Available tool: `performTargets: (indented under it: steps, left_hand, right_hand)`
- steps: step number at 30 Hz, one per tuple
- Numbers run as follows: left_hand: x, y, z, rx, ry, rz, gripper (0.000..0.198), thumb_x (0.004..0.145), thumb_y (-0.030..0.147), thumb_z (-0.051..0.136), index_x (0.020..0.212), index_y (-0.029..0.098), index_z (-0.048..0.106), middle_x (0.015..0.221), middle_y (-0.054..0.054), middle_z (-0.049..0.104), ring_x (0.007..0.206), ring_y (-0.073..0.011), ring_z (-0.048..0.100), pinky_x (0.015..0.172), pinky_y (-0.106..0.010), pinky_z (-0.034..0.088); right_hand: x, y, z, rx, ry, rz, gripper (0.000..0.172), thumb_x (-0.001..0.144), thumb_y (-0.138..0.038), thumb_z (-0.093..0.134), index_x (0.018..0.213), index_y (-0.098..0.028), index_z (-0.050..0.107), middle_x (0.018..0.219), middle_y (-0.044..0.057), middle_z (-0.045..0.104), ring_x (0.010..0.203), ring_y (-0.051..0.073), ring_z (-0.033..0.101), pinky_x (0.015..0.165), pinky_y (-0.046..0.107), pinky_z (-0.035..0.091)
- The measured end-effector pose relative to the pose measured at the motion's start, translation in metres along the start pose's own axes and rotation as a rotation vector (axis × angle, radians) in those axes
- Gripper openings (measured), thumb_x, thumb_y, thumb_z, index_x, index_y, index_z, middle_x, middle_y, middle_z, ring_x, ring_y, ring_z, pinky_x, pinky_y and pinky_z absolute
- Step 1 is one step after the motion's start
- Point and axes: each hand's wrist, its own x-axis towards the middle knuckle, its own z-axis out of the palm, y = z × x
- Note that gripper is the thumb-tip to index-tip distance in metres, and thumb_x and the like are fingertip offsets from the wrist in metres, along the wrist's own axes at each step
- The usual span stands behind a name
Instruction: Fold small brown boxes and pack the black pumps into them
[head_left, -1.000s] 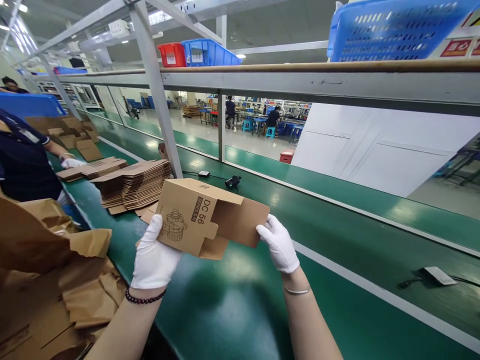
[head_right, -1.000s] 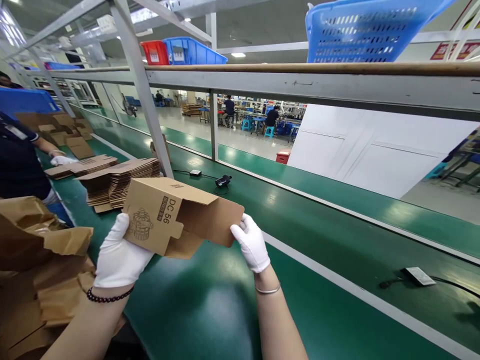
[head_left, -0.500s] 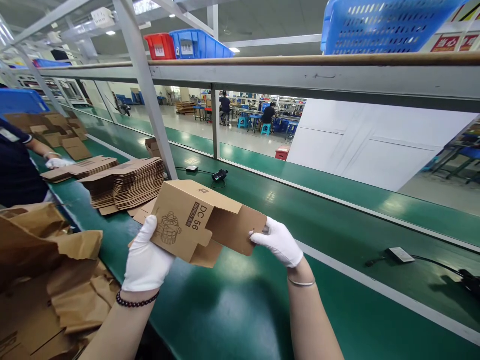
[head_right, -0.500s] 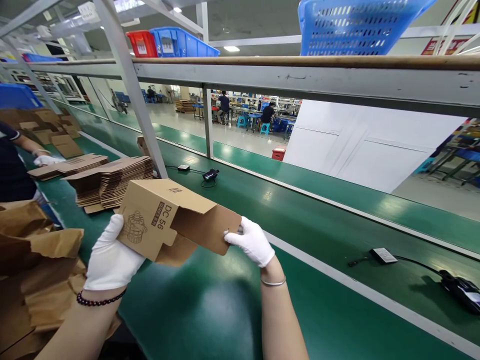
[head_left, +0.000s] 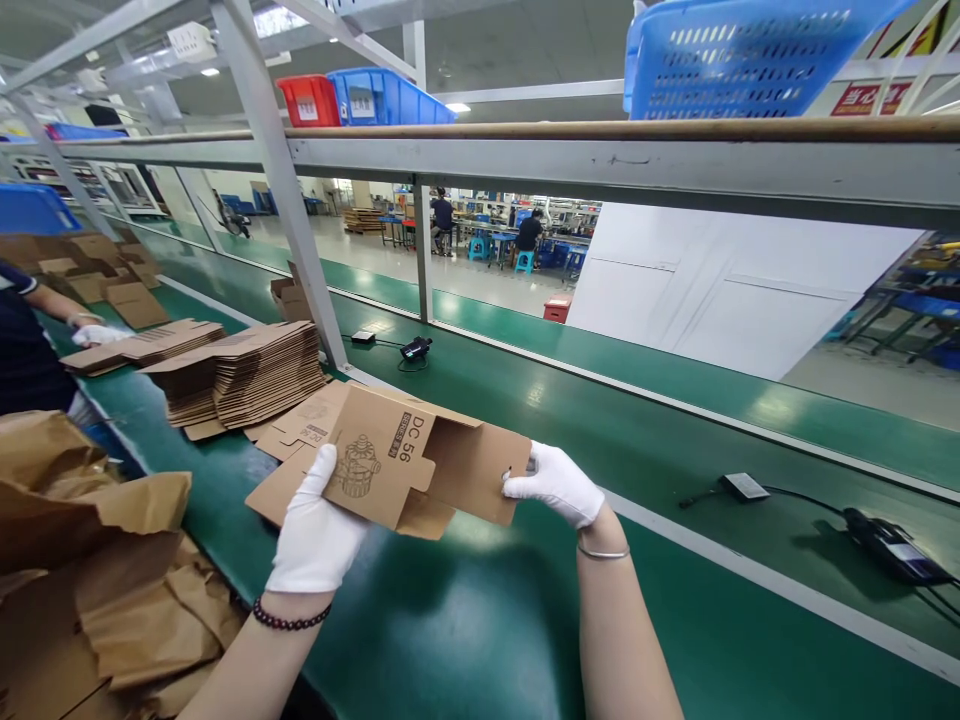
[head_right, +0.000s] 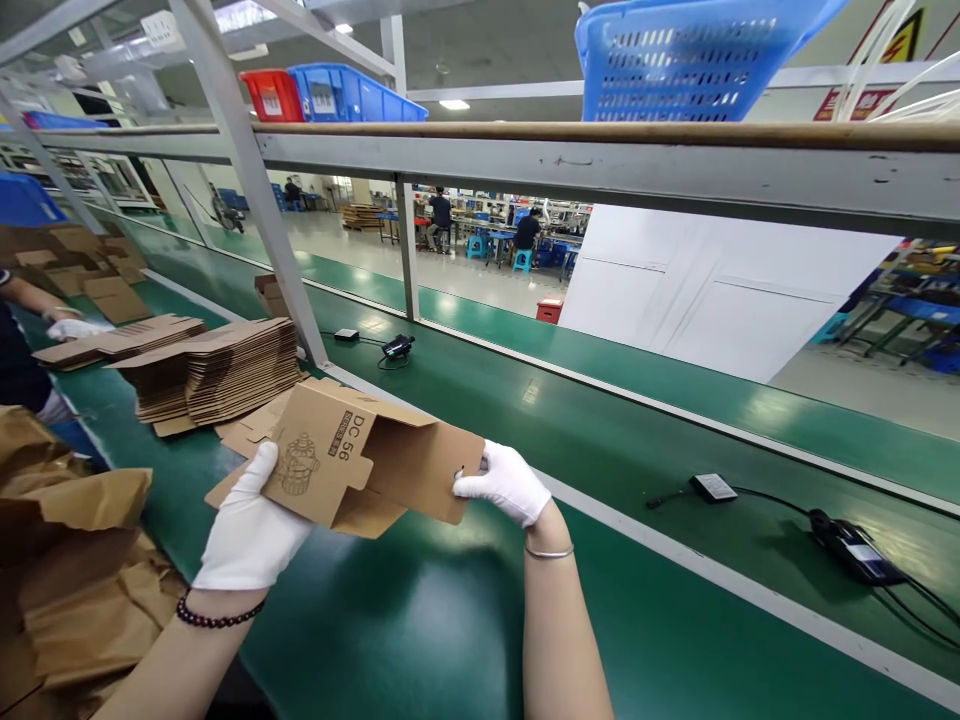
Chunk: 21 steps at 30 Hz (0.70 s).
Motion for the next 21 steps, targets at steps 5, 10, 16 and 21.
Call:
performTargets:
  steps: [5, 10, 16, 21]
  left_hand:
    - [-0.002, 0.009, 0.009, 0.057, 0.117, 0.092, 0.031, 0.100, 0.030, 0.045, 0.121, 0.026, 0.066, 0.121, -0.001, 0.073, 0.130, -0.0190, 0.055, 0.117, -0.044, 0.038]
    - [0.005, 0.009, 0.003, 0.176, 0.036, 0.251, 0.030, 0.096, 0.038, 0.053, 0.122, 0.026, 0.062, 0.134, 0.002, 0.064, 0.143, -0.0253, 0.039, 0.118, -0.052, 0.034]
    - [0.007, -0.043, -0.008, 0.294, 0.008, 0.411, 0.042, 0.091, 0.044, 0.060, 0.131, 0.033, 0.055, 0.145, 0.000, 0.055, 0.141, -0.0253, 0.042, 0.119, -0.046, 0.034]
    - [0.002, -0.061, -0.008, 0.756, -0.213, 0.582, 0.081, 0.080, 0.046, 0.074, 0.148, 0.028, 0.032, 0.161, -0.010, 0.026, 0.150, -0.0327, 0.023, 0.122, -0.053, 0.023]
  right_hand:
    - [0.004, 0.013, -0.019, -0.195, 0.259, 0.004, 0.039, 0.060, -0.034, 0.080, 0.092, -0.018, 0.064, 0.083, 0.004, 0.072, 0.082, 0.024, 0.069, 0.076, 0.038, 0.057]
    - [0.006, 0.019, -0.053, -0.332, 0.878, -0.043, 0.070, 0.084, -0.058, 0.054, 0.141, -0.018, 0.049, 0.160, 0.015, 0.030, 0.151, 0.035, 0.015, 0.120, 0.057, 0.018]
    - [0.013, 0.017, 0.001, -0.179, 0.660, -0.316, 0.068, 0.087, -0.058, 0.054, 0.139, -0.015, 0.050, 0.136, 0.017, 0.059, 0.127, 0.030, 0.055, 0.111, 0.048, 0.041]
    - [0.022, 0.022, 0.065, -0.177, 0.468, -0.508, 0.067, 0.092, -0.040, 0.056, 0.152, -0.020, 0.034, 0.140, 0.011, 0.057, 0.128, 0.026, 0.055, 0.111, 0.044, 0.043]
